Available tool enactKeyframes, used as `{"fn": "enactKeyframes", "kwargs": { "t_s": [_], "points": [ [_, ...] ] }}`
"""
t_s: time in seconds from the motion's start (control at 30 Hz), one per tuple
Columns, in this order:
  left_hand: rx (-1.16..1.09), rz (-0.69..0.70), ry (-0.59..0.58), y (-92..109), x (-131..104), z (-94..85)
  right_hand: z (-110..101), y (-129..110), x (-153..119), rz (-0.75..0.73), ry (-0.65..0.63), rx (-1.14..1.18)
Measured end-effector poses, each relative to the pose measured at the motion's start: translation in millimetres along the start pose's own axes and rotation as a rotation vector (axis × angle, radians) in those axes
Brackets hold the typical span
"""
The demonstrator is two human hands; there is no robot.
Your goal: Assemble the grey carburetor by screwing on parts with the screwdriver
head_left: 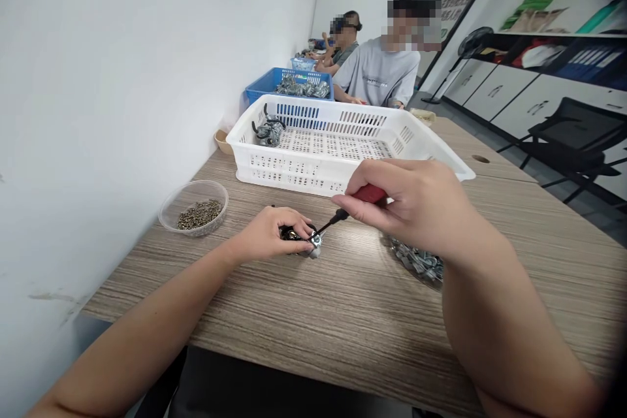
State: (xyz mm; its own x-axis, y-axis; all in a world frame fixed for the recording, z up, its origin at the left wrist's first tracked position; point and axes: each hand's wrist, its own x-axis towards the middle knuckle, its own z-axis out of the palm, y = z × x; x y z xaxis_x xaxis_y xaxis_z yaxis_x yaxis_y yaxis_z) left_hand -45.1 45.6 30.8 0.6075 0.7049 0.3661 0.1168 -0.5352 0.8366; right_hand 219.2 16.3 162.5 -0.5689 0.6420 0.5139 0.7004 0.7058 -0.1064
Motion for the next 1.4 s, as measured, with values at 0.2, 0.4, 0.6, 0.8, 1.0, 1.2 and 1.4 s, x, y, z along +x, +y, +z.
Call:
{"fn": "enactKeyframes", "kwargs": {
  "t_s": [0.2,0.4,0.6,0.8,1.0,1.2,1.4],
  "points": [
    [0.007,-0.002,0.002,1,0,0.5,-13,6,-2,-0.067,-0.224,0.424],
    [0.004,-0.019,0.015,0,0,-0.5,0,-2,3,-0.131,-0.041,0.212],
    [-0.02,-0.033,0.023,-3,0,0.3,2,-9,-1,-0.119,0.057,-0.053],
    [-0.007,-0.022,0.037,-6,0,2.3,-13,-2,-5,-0.052,-0.207,0.35],
    [-0.038,-0.016,0.055,-8,-1,4.2,-7,-6,0,-0.097,-0.161,0.259],
    [-0.046,-0.03,0.054,-8,-1,5.1,10,-8,2,-0.002,0.077,-0.154],
    [-0.059,-0.037,0.06,-10,-1,5.6,-14,-14,-4,0.096,-0.189,0.117]
  ]
}}
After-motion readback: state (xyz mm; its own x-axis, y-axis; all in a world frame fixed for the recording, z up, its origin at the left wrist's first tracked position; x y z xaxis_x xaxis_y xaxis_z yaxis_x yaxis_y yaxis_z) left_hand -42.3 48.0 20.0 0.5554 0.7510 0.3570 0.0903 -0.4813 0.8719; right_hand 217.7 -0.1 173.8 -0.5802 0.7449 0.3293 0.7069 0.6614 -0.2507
